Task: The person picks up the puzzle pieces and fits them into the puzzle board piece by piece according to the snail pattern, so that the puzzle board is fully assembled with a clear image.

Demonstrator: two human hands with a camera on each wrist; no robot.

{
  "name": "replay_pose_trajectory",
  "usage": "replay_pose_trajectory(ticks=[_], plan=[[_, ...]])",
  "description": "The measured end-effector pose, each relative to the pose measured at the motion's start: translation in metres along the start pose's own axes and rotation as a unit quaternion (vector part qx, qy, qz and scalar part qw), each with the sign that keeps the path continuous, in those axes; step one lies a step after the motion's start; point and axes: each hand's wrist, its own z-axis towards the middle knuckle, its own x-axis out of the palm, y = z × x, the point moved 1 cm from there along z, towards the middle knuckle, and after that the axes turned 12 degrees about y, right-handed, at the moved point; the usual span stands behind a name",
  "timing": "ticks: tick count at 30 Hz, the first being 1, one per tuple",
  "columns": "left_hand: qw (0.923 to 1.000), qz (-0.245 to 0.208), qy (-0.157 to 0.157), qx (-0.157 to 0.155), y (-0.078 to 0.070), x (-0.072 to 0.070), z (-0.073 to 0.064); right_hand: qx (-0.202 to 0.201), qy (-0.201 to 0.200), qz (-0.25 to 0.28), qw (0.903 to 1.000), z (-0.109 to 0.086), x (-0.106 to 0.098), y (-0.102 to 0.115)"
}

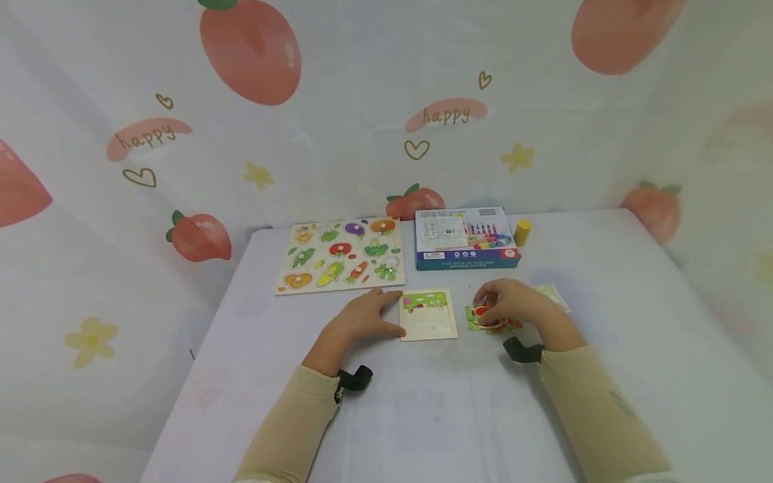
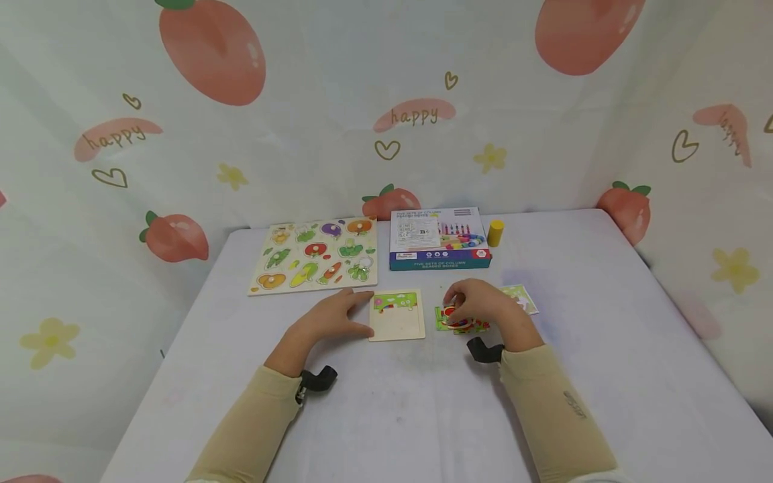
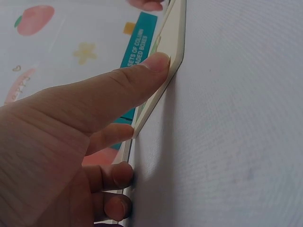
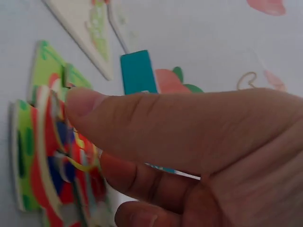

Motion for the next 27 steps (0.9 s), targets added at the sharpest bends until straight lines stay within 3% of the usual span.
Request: replay_pose_trajectory(ticks=[11, 19, 27], plan=[[1.0, 0.0, 0.002, 0.001, 0.001, 0.0, 0.001, 0.027, 0.001, -0.007, 0.9996, 0.008, 0.006, -0.001], [1.0, -0.004, 0.001, 0.002, 0.001, 0.001, 0.001, -0.003, 0.0, -0.003, 1.0, 0.008, 0.003, -0.006], [1.0, -0.003, -0.003, 0.002, 0.002, 0.002, 0.002, -0.019, -0.024, -0.012, 0.9995, -0.009, -0.012, -0.001]])
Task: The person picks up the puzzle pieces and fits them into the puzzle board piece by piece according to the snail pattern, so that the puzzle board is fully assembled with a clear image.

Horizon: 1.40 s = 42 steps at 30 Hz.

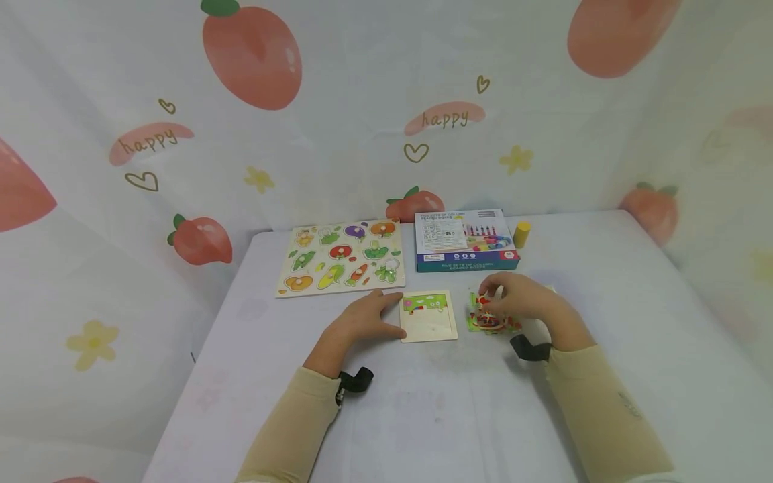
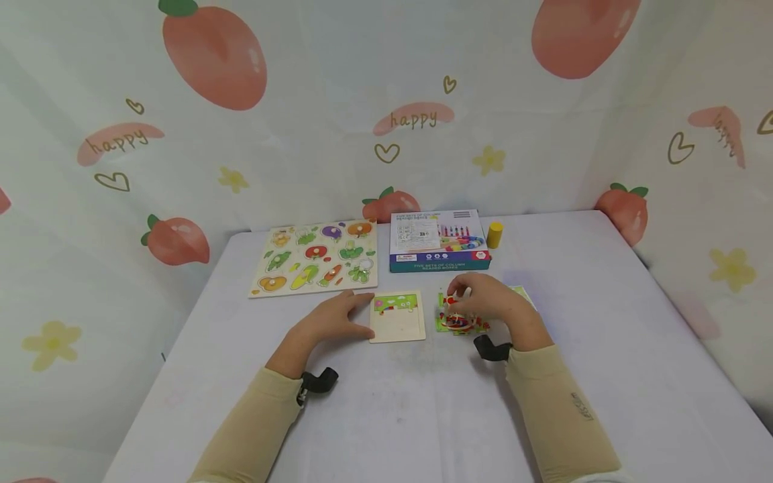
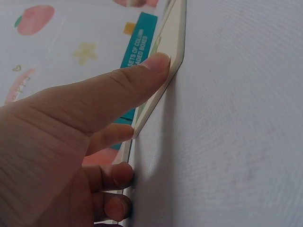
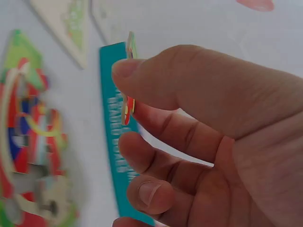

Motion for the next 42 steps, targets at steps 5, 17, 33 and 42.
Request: replay_pose_trajectory(ticks=[5, 17, 33, 42], plan=[[1.0, 0.001, 0.001, -0.004, 0.0, -0.001, -0.001, -0.003, -0.024, -0.015, 0.9996, -0.016, -0.01, 0.007], [1.0, 0.005, 0.0, 0.006, 0.0, 0.0, 0.002, -0.046, -0.09, -0.054, 0.9934, -0.057, -0.025, 0.033], [1.0, 0.002, -0.004, -0.007, 0.001, 0.0, -0.002, -0.069, -0.163, -0.018, 0.9841, -0.097, -0.027, 0.063], [1.0, -0.001, -0.001, -0.001, 0.001, 0.001, 0.0, -0.219, -0.207, -0.025, 0.9531, -0.104, -0.012, 0.074]])
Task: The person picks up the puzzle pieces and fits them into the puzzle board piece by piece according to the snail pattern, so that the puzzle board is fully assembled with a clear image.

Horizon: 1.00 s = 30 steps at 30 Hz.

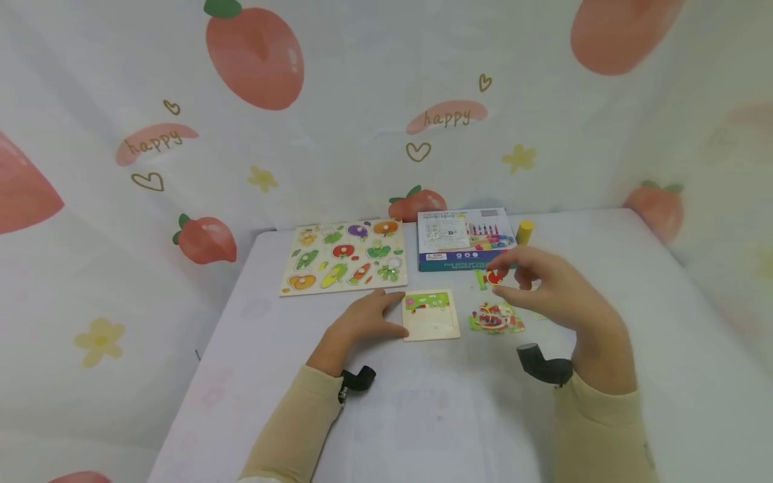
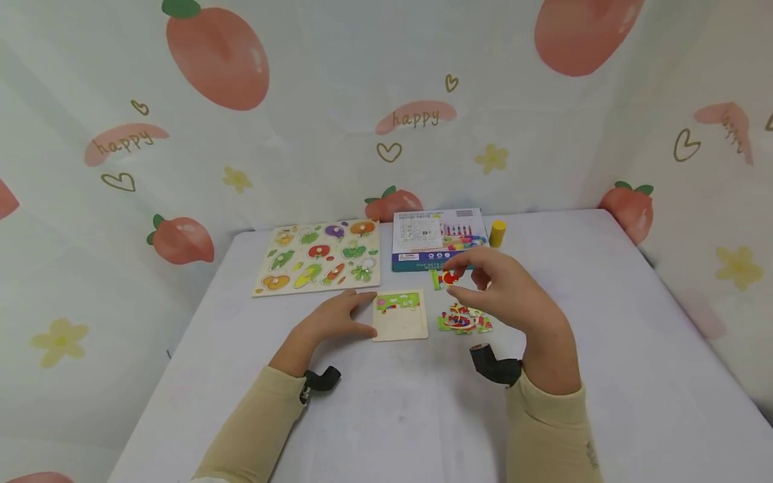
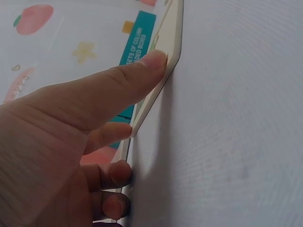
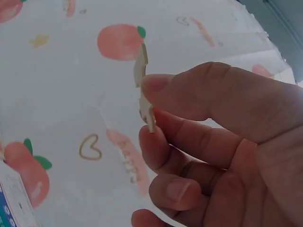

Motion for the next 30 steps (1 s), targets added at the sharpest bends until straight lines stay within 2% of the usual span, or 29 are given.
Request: replay_pose_trajectory(ticks=[2, 5, 9, 19, 25, 30], plan=[[1.0, 0.002, 0.003, -0.001, 0.0, 0.0, 0.0, -0.037, -0.01, 0.003, 0.9993, 0.002, 0.004, 0.004], [1.0, 0.005, 0.004, 0.001, 0.0, 0.0, 0.0, -0.068, -0.017, 0.009, 0.9975, 0.007, 0.01, 0.011], [0.9999, 0.012, -0.002, 0.002, -0.001, -0.003, -0.003, -0.081, -0.013, 0.028, 0.9963, 0.021, 0.019, 0.016], [0.9996, 0.028, 0.002, 0.003, -0.002, -0.006, -0.003, -0.025, 0.032, 0.057, 0.9975, 0.055, 0.049, 0.009], [0.9997, 0.025, 0.001, 0.003, 0.001, -0.002, -0.001, 0.012, 0.06, 0.07, 0.9957, 0.066, 0.066, 0.003], [0.9998, 0.021, 0.001, 0.002, 0.0, -0.002, -0.001, 0.027, 0.077, 0.065, 0.9945, 0.072, 0.076, -0.002]])
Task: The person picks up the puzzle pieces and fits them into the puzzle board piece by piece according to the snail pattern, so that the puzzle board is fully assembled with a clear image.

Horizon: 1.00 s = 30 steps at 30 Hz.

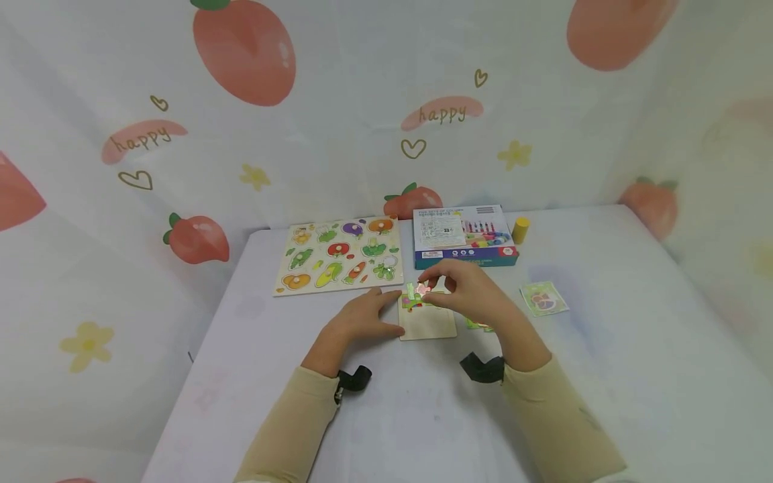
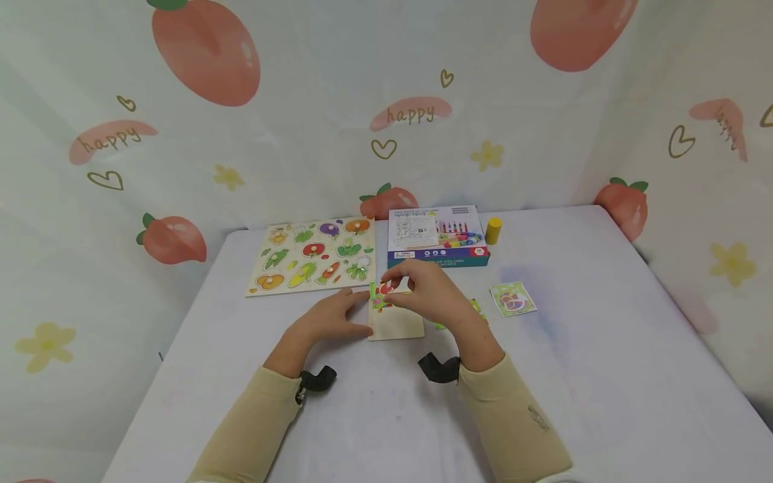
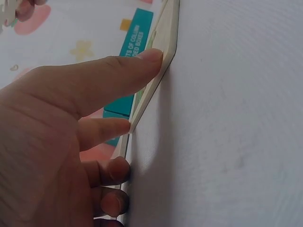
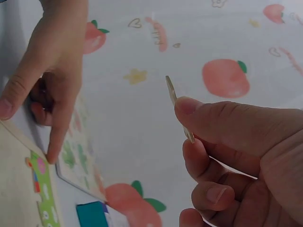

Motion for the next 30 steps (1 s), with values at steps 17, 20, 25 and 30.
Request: replay_pose_trajectory(ticks=[17, 20, 25, 30], plan=[[1.0, -0.003, -0.001, 0.002, -0.001, -0.001, -0.001, 0.094, 0.053, 0.01, 0.9941, 0.026, 0.032, -0.032], [1.0, -0.001, -0.001, 0.006, 0.0, 0.0, -0.001, 0.117, 0.061, 0.006, 0.9913, 0.03, 0.037, -0.037], [1.0, 0.0, -0.003, 0.008, 0.0, 0.0, -0.001, 0.145, 0.071, 0.003, 0.9868, 0.034, 0.044, -0.044], [0.9999, -0.006, -0.008, 0.007, -0.001, 0.001, -0.002, 0.164, 0.076, -0.028, 0.9832, 0.04, 0.055, -0.05]])
